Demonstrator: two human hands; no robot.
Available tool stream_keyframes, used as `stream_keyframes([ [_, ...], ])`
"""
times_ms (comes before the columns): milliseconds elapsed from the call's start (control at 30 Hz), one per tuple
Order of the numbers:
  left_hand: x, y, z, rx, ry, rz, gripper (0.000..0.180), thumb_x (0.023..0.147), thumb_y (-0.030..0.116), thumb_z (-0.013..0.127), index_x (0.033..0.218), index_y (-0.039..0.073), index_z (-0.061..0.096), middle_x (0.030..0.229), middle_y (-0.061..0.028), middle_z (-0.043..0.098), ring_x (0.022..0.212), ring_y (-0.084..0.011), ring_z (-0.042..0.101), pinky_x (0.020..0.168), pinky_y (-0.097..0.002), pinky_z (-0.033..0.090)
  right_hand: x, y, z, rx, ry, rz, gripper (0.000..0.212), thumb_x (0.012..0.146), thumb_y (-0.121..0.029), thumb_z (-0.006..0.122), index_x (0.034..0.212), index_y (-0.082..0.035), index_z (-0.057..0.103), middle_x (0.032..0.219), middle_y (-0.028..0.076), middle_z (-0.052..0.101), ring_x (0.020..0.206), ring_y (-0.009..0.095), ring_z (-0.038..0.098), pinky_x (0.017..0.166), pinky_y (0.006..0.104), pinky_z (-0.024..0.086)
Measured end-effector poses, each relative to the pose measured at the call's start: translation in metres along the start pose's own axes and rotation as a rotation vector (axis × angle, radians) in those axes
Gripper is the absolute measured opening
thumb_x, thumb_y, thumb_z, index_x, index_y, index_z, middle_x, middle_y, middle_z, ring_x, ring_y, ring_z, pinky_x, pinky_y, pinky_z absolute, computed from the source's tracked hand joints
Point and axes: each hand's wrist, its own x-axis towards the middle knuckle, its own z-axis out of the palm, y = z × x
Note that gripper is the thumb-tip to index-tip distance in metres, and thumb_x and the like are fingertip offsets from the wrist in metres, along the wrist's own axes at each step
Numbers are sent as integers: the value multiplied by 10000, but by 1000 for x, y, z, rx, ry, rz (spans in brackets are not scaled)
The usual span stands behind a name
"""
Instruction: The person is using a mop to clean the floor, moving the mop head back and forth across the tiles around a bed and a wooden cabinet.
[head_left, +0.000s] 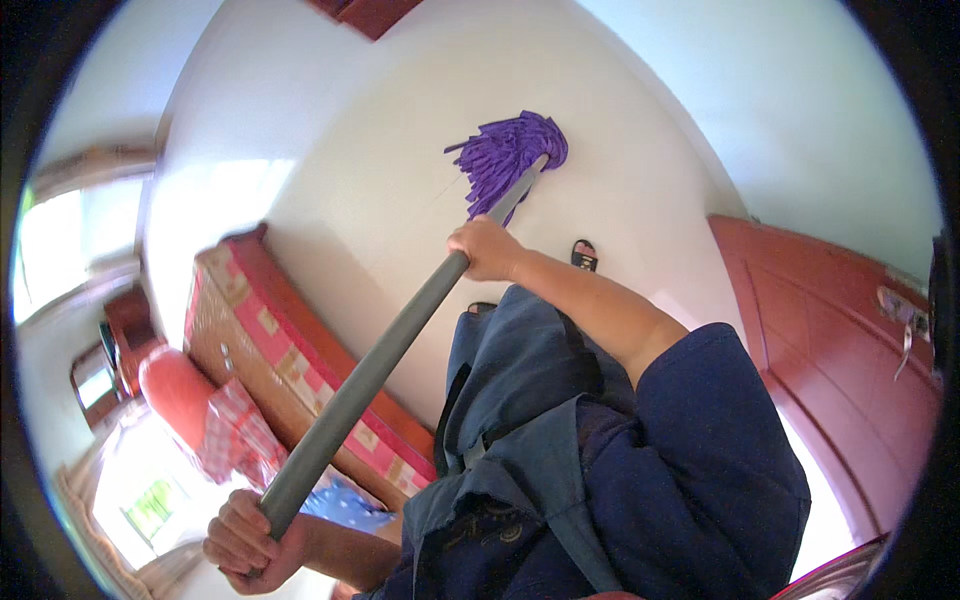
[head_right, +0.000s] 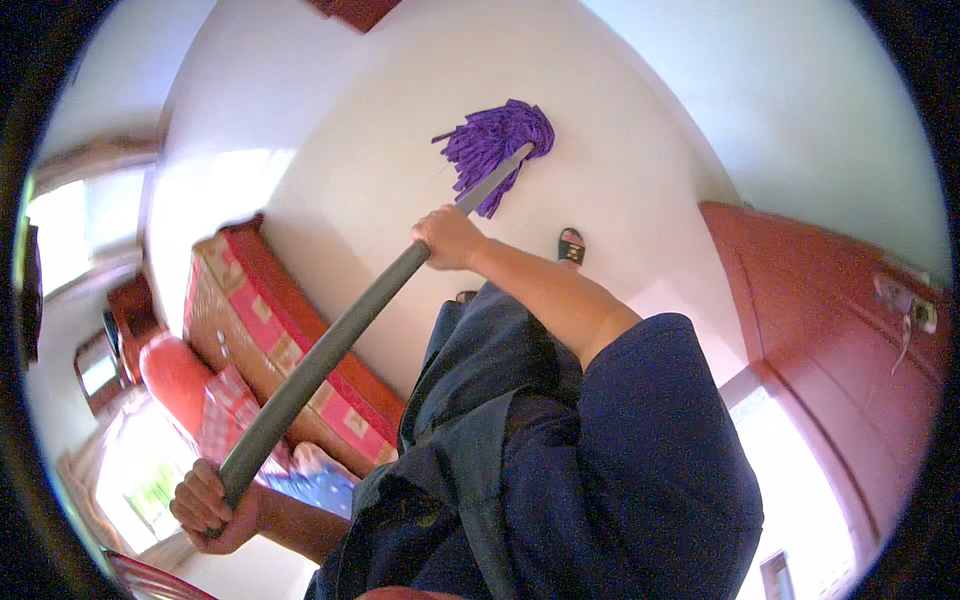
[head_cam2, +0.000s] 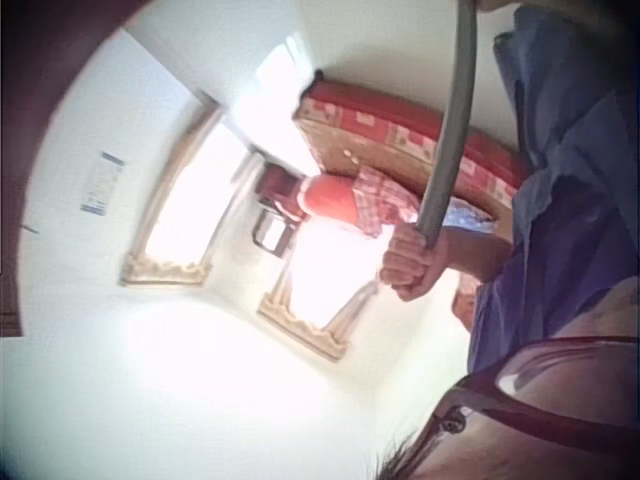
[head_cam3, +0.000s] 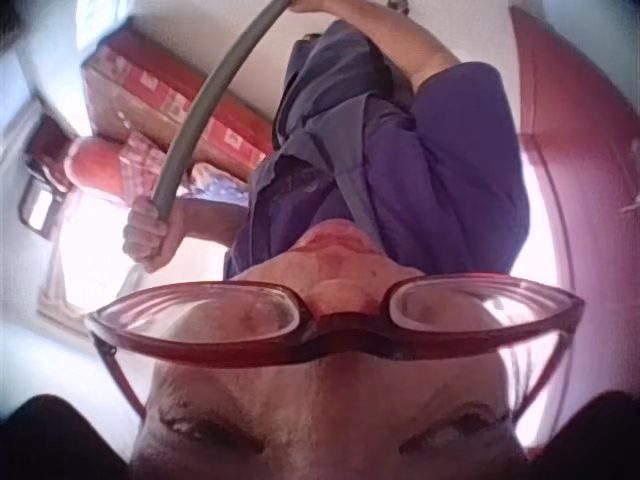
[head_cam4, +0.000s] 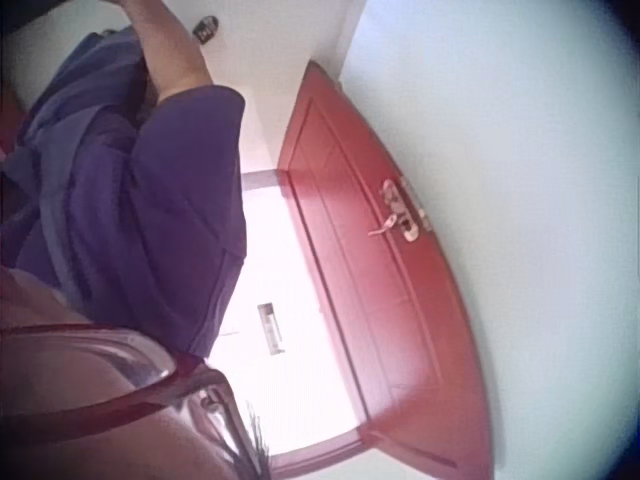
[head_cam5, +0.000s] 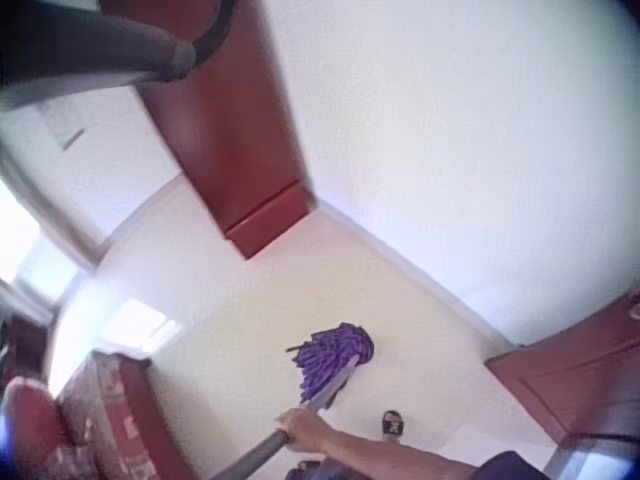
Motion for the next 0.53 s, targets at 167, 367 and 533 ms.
stream_keyframes([
  [167,-9,-88,93,45,-46,-14,234,792,224,423,579,160,349,452,28,350,378,-83,359,499,-244,327,-42,79,-102,-93,188,175,94,604,-63,576,698,-71,570,729,121,588,781,319,573,679,424,432],
  [367,-17,-152,170,-95,-256,-171,224,810,257,421,625,142,368,505,17,373,424,-99,379,519,-273,320,-172,178,-244,-754,68,731,544,603,-184,683,1113,-70,532,1108,160,537,1090,307,472,900,431,364],
  [533,-6,-165,188,-121,-304,-166,226,807,270,418,627,140,374,508,17,366,425,-100,373,521,-276,309,-342,213,-383,-1282,-260,1252,211,717,-213,586,903,-132,645,930,108,620,897,268,579,727,420,436],
])
